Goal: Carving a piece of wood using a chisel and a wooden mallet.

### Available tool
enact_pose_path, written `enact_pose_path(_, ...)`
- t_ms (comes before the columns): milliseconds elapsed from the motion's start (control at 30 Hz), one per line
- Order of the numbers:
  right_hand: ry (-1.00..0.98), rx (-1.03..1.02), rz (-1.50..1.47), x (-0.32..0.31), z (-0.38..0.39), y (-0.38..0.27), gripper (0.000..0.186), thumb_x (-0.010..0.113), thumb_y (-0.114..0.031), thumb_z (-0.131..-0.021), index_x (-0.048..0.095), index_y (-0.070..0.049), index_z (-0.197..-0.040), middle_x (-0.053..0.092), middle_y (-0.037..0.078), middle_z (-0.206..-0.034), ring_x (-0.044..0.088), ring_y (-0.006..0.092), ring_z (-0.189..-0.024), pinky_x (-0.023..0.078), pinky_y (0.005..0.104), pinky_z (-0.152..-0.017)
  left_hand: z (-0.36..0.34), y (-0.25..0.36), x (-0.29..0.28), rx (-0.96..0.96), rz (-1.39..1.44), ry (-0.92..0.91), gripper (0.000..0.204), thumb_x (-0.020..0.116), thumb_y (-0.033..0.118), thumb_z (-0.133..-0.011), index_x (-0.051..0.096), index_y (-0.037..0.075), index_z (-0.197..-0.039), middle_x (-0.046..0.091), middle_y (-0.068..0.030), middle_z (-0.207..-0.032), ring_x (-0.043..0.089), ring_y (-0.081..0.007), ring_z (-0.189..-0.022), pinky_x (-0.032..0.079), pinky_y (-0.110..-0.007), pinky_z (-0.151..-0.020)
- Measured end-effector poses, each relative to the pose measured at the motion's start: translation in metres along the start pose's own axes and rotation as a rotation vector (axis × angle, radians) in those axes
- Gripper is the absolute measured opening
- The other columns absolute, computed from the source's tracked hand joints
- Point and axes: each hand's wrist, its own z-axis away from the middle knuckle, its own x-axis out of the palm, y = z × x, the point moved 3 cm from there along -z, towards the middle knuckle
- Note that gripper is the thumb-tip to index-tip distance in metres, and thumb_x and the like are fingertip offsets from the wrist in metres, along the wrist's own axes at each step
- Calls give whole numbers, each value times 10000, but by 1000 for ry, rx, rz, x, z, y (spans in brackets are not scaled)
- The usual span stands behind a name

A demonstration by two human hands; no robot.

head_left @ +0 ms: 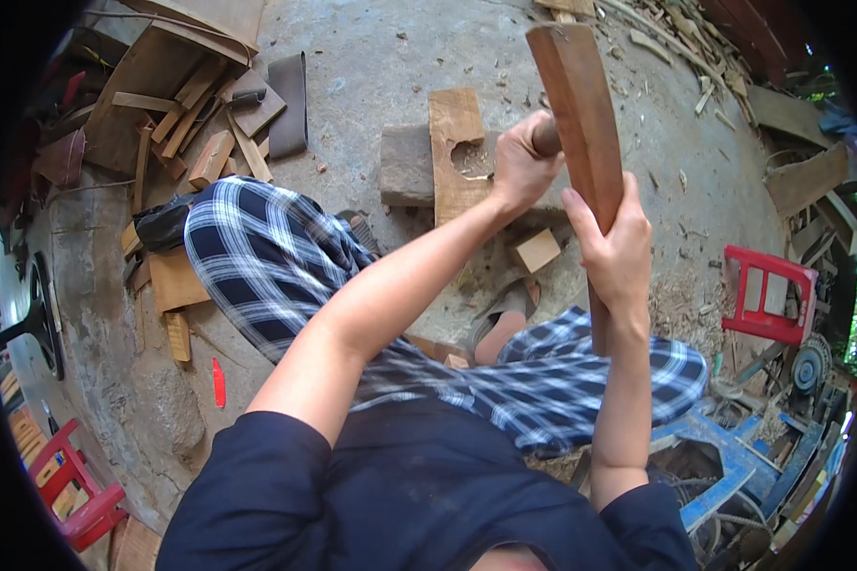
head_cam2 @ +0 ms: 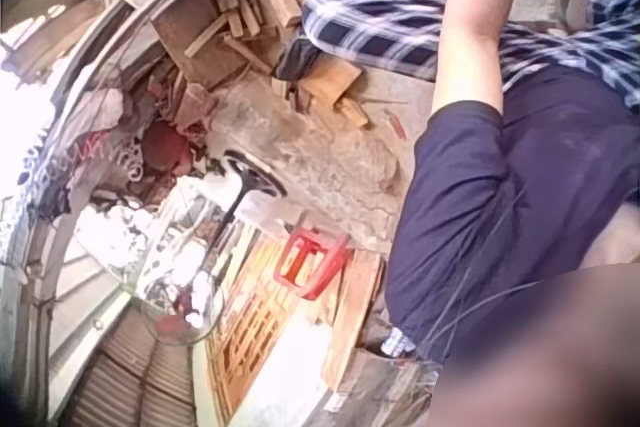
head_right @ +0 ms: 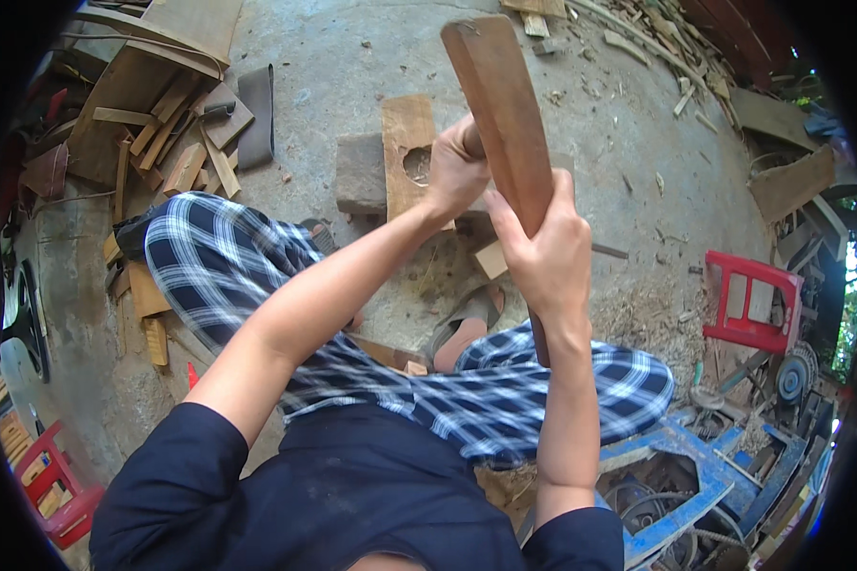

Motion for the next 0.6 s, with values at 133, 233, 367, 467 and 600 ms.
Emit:
enact_pose_path(133,90,-24,-176,-18,7,-26,429,740,-355,-937,578,8,-1101,654,73,-789,607,117,-601,463,255,-488,4,11,-2,57,-210,-38,200,824,97,-820,648,57,-903,634,-29,-815,538,-102,-740,490,-296,-692)
enact_pose_path(233,171,-89,-252,-19,19,-25,408,735,-341,-940,572,3,-1087,644,70,-789,603,130,-611,485,282,-527,11,16,0,104,-204,-5,205,801,103,-763,638,72,-883,675,-138,-818,657,-281,-706,517,-353,-666)
enact_pose_path(367,15,-2,4,-3,17,11,364,738,-272,-936,577,4,-1110,673,95,-868,639,148,-648,510,301,-574,26,9,4,107,-163,-71,208,787,72,-739,657,86,-901,698,-122,-869,675,-315,-827,539,-391,-753)
enact_pose_path(467,9,110,-231,-12,27,-2,371,741,-272,-935,566,3,-1113,655,76,-859,614,117,-595,485,269,-503,35,16,2,128,-276,-104,204,777,87,-725,649,93,-885,685,-115,-872,645,-350,-860,522,-424,-775)
enact_pose_path(600,217,-43,-388,-14,37,-11,367,728,-266,-942,543,-6,-1123,616,64,-807,594,117,-569,483,249,-491,31,23,8,159,-314,-130,200,777,108,-722,637,95,-864,674,-114,-860,631,-363,-848,508,-432,-759)
